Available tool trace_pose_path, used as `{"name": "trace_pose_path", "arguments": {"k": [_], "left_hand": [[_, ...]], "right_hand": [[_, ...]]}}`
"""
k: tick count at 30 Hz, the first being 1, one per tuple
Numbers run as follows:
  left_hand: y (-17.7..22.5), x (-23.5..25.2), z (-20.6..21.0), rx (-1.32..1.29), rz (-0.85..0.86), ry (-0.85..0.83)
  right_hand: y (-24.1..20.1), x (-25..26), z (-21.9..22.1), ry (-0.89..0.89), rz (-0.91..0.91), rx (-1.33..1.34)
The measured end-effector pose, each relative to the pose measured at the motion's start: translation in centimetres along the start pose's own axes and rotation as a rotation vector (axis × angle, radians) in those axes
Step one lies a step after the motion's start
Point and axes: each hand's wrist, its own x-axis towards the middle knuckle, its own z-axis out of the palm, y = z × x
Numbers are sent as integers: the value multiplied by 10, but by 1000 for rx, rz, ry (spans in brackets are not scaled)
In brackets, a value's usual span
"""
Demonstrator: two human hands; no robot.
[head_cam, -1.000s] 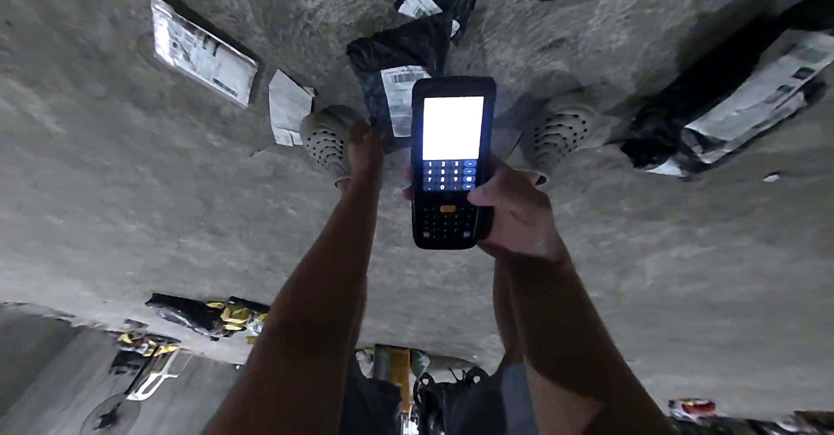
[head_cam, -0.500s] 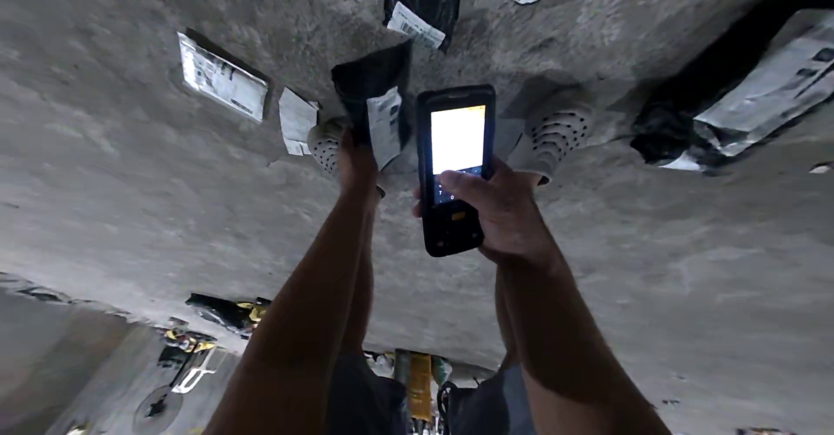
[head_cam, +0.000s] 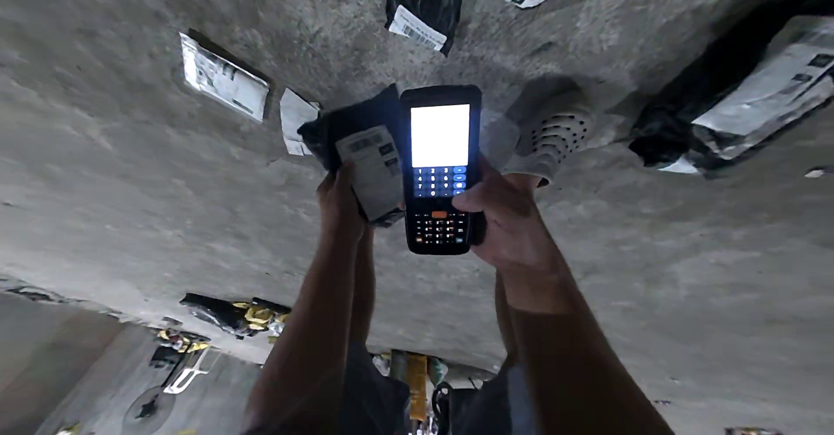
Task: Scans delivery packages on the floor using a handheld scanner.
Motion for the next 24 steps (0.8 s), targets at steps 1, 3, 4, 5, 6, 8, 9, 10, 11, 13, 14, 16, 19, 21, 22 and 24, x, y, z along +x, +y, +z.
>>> {"name": "trace_pose_path", "arguments": {"k": [1,3,4,5,6,8,9,10,11,13,14,16,19,21,22,24], "left_hand": [[1,4,3,34,19,-13],[1,7,4,50,33,-25],[1,7,2,41,27,-40],[1,7,0,31,23,-57],[3,8,-1,19,26,-74],[5,9,-4,13,31,-100],[6,10,-6,22,25,-106],[6,12,-8,19,27,-115],[5,13,-10,19,32,-120],[4,18,-14,16,39,-123],[3,20,-16,14,37,-121],[4,22,-20,-13,33,-125],[12,16,-23,-36,36,-144],[20,11,-26,-42,42,-151],[24,7,-27,-31,47,-141],[36,-2,-28,-16,48,-114]], "right_hand": [[2,1,1,6,-5,-28],[5,3,5,54,1,-84],[7,3,9,81,7,-113],[9,3,12,99,7,-136],[10,4,14,120,5,-148],[14,6,21,175,17,-171],[15,7,25,204,28,-192],[16,8,28,212,38,-203],[17,10,30,208,45,-209],[20,10,33,185,68,-194],[23,10,35,177,88,-178],[29,8,38,147,135,-139],[38,5,42,53,197,-44],[38,3,49,25,248,-19],[38,2,51,2,268,1],[38,-1,55,-19,296,28]]}}
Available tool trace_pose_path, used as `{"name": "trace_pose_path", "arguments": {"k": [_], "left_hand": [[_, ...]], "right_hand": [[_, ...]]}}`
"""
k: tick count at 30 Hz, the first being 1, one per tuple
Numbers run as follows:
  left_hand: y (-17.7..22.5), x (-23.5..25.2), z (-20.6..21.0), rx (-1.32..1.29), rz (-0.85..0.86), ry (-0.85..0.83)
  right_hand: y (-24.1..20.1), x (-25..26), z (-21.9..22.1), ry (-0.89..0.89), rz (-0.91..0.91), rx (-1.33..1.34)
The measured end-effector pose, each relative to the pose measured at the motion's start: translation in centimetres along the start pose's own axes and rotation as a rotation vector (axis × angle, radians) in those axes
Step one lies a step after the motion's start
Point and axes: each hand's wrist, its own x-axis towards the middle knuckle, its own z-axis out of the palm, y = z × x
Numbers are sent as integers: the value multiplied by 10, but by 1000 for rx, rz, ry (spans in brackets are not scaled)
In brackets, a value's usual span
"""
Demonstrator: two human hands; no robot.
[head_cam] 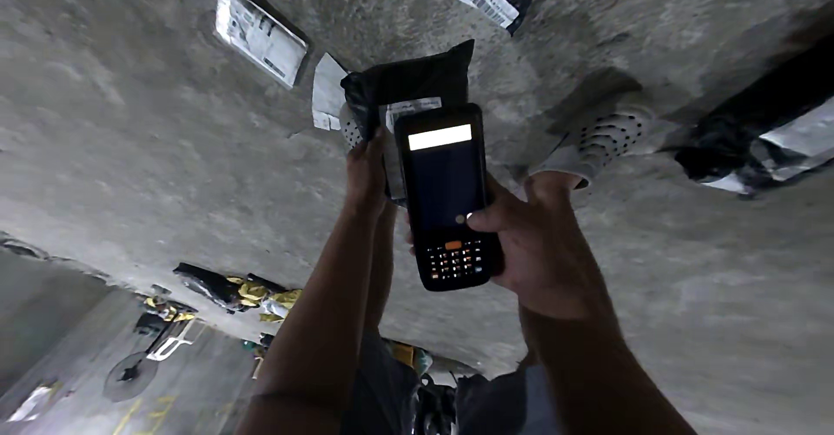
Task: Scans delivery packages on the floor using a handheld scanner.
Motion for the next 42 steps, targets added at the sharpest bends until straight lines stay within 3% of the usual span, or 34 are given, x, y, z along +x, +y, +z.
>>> {"name": "trace_pose_path", "arguments": {"k": [10,16,42], "left_hand": [[7,-2,-3,15,-1,-13],[-43,44,-16,-80,70,-115],[-41,45,-10,-28,75,-91]], "right_hand": [[3,-4,1,-75,-20,46],[4,-5,1,-72,-16,50],[2,-2,0,-109,-21,66]]}}
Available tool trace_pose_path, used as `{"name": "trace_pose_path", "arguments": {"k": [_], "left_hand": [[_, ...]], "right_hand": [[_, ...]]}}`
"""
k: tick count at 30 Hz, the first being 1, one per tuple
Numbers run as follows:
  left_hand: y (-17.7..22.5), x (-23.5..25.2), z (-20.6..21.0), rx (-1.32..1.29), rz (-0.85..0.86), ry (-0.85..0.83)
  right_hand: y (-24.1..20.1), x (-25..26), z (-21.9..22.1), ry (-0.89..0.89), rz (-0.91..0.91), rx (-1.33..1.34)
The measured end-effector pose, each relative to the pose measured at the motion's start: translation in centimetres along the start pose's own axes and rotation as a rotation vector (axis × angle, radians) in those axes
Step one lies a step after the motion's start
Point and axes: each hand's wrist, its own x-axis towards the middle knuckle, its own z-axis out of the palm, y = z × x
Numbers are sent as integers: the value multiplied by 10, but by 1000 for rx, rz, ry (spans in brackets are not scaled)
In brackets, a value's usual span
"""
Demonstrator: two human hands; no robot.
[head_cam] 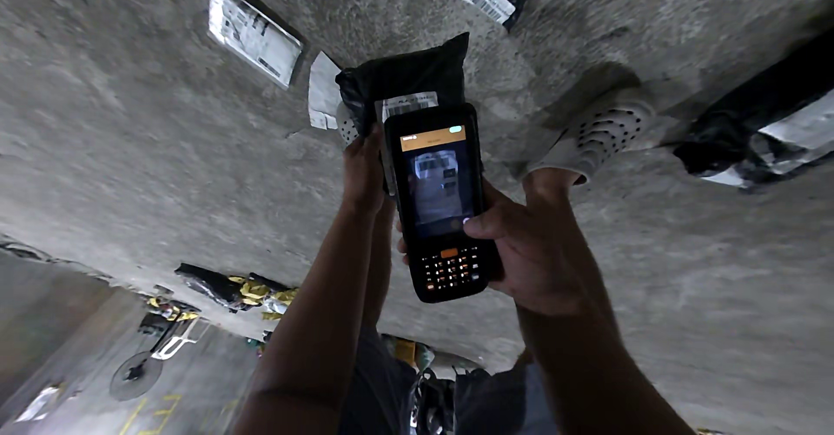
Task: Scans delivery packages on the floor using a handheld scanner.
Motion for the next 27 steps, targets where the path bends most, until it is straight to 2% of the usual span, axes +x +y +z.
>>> {"name": "trace_pose_path", "arguments": {"k": [12,15,18,27], "left_hand": [[0,-1,2,0,-12,12],[15,-10,7,103,-63,41],[1,-1,3,0,-22,4],[-1,1,3,-24,-20,-8]], "right_hand": [[-2,-1,-1,-25,-6,27],[-3,-1,0,-12,6,21],[-3,-2,-1,-27,6,17],[-3,-2,-3,-17,5,-11]]}}
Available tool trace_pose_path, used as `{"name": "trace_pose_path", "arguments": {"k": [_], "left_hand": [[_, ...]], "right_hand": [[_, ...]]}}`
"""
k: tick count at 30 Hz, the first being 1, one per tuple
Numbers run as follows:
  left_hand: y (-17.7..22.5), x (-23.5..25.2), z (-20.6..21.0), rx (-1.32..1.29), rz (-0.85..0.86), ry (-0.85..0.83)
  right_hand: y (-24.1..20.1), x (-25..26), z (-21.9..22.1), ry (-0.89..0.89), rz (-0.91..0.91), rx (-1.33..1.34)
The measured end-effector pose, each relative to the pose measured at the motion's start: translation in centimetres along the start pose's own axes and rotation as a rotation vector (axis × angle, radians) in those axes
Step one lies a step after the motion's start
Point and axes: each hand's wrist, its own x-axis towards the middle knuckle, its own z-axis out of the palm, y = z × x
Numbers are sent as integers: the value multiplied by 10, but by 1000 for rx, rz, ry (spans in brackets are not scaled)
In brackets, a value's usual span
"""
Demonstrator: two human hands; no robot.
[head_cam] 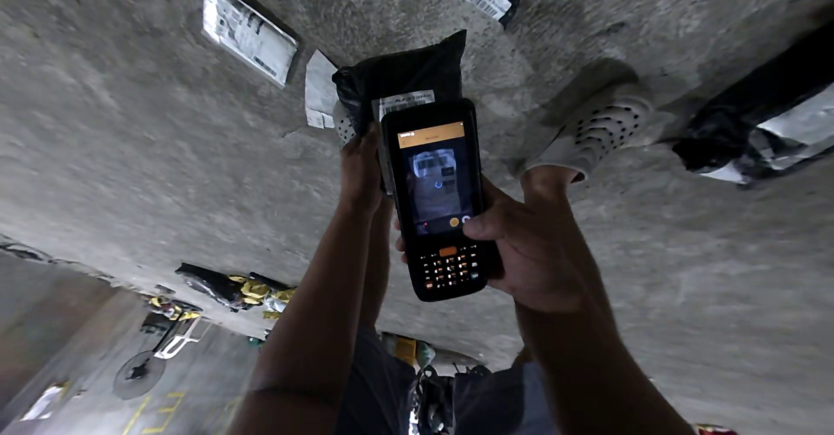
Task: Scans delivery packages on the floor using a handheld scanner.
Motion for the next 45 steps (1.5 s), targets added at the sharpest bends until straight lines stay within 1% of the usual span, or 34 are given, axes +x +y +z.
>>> {"name": "trace_pose_path", "arguments": {"k": [7,10,12,13,15,20,22,26,28,30,31,32,34,36,39,42,45], "left_hand": [[-1,1,0,-2,-6,7],[-1,-3,1,-12,26,-12],[15,-18,6,-5,15,-10],[30,-31,13,40,-21,17],[43,-41,20,57,-50,55],[34,-36,19,70,-27,54],[27,-32,20,72,45,74],[22,-28,26,155,273,48],[22,-28,28,286,410,39],[32,-37,32,486,504,42],[38,-43,35,534,545,34],[43,-48,37,540,582,-6],[46,-52,38,432,579,-170],[45,-55,37,307,491,-319],[46,-67,37,225,388,-464],[46,-74,38,183,357,-534],[46,-74,41,173,327,-540]], "right_hand": [[0,-1,-2,-24,-13,-21],[0,0,-2,-30,-24,-20],[-1,0,-1,-6,-24,-25],[-1,0,0,22,-15,-34],[-3,0,2,63,-13,-44],[-2,0,1,95,-48,-41],[-2,1,-2,127,-62,-27],[-1,2,-14,258,-118,-91],[-6,3,-16,344,-136,-138],[-12,5,-17,429,-142,-189],[-14,5,-18,450,-148,-211],[-16,6,-18,469,-158,-225],[-19,5,-18,485,-186,-230],[-18,4,-18,497,-219,-245],[-17,4,-19,525,-250,-304],[-16,5,-19,546,-262,-367],[-15,8,-20,555,-254,-366]]}}
